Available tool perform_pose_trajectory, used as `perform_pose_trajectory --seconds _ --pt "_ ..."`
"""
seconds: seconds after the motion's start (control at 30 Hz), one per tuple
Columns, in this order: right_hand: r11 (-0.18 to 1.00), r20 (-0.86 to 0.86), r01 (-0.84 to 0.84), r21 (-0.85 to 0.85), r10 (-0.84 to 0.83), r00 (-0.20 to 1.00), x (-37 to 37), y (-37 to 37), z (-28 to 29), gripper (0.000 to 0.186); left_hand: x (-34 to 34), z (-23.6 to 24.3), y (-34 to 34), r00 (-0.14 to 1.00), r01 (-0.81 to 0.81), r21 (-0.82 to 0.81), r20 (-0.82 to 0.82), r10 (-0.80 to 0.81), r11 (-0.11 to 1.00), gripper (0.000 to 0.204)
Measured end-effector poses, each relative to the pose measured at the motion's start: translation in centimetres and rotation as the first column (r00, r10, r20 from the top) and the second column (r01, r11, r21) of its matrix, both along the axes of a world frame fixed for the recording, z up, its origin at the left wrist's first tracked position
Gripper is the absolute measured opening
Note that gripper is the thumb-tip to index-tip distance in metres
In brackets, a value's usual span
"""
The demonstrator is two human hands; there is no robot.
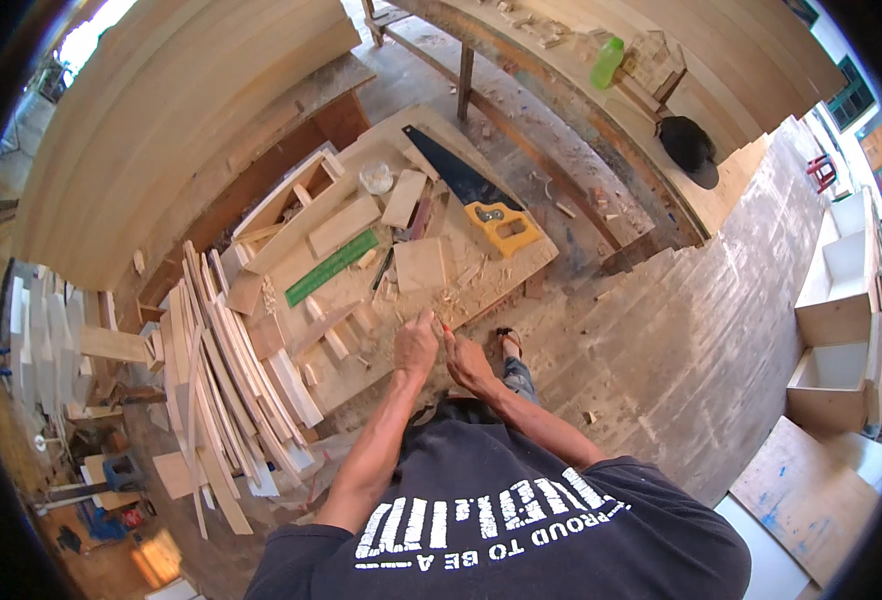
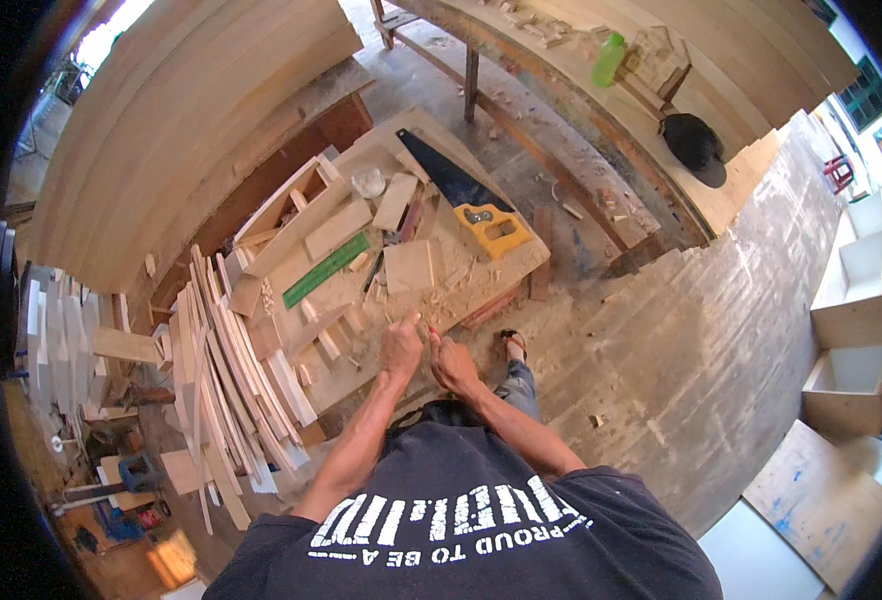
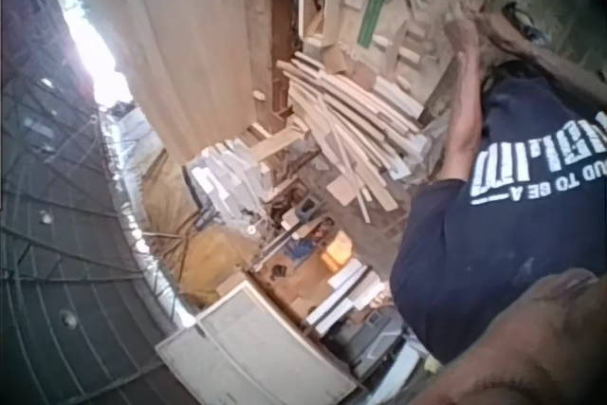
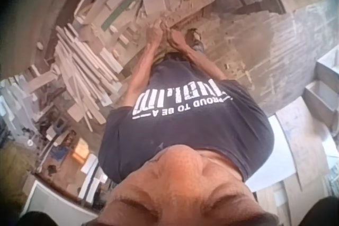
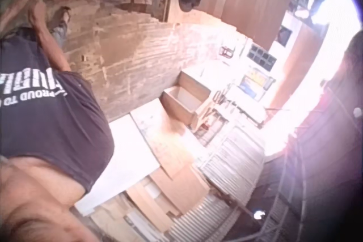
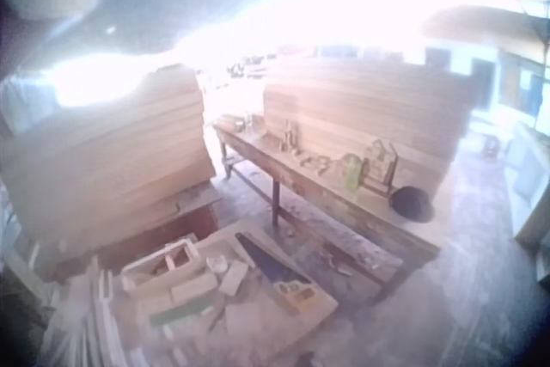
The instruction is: The person carves a small piece of wood with a handheld chisel, repeatedly shaving off thin layers of wood while holding the piece against a workbench.
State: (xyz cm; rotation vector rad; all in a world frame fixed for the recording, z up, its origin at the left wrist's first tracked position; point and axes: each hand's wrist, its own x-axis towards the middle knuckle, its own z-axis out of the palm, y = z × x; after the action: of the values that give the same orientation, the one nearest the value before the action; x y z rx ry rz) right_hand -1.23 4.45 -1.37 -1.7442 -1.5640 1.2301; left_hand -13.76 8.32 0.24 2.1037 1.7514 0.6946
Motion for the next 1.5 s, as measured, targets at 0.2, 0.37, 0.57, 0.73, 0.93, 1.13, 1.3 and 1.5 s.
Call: perform_pose_trajectory --seconds 0.2,0.37,0.57,0.73,0.93,1.13,1.3,1.5 --pt "0.993 -0.008 -0.084 -0.083 0.084 0.996 0.6 -0.6 -0.5 0.061 0.1 1.1 -0.5 0.999 -0.026 -0.067 -0.024 0.024 0.997 0.014" --pt "0.993 0.003 -0.09 -0.076 0.09 0.996 1.8 -1.0 0.3 0.061 -1.0 0.2 0.4 0.995 -0.032 -0.04 0.088 0.036 0.999 0.014" --pt "0.989 -0.109 -0.085 -0.122 0.072 0.991 2.6 -1.0 1.9 0.058 -3.0 1.1 -0.3 0.992 -0.112 -0.031 0.063 0.113 0.993 0.028" --pt "0.987 -0.129 -0.114 -0.112 0.099 0.987 0.5 -0.8 0.5 0.06 -2.6 1.4 -0.6 0.979 -0.167 -0.105 0.098 0.178 0.98 0.031" --pt "0.988 -0.16 -0.104 -0.11 0.086 0.983 -0.6 -0.8 -0.5 0.062 -2.1 1.1 -1.2 0.958 -0.201 -0.168 0.173 0.229 0.965 0.035" --pt "0.994 -0.132 -0.084 -0.071 0.074 0.989 -1.1 -1.2 1.3 0.062 -2.5 1.6 -0.7 0.923 -0.284 -0.332 0.158 0.349 0.9 0.039" --pt "0.991 -0.11 -0.088 -0.098 0.077 0.991 -1.8 -0.7 2.3 0.062 -2.7 0.7 -0.6 0.948 -0.252 -0.225 0.14 0.287 0.941 0.038" --pt "0.99 -0.066 -0.101 -0.102 0.094 0.993 -2.1 -0.4 3.4 0.062 -2.5 0.0 -0.5 0.957 -0.24 -0.216 0.11 0.267 0.947 0.037"
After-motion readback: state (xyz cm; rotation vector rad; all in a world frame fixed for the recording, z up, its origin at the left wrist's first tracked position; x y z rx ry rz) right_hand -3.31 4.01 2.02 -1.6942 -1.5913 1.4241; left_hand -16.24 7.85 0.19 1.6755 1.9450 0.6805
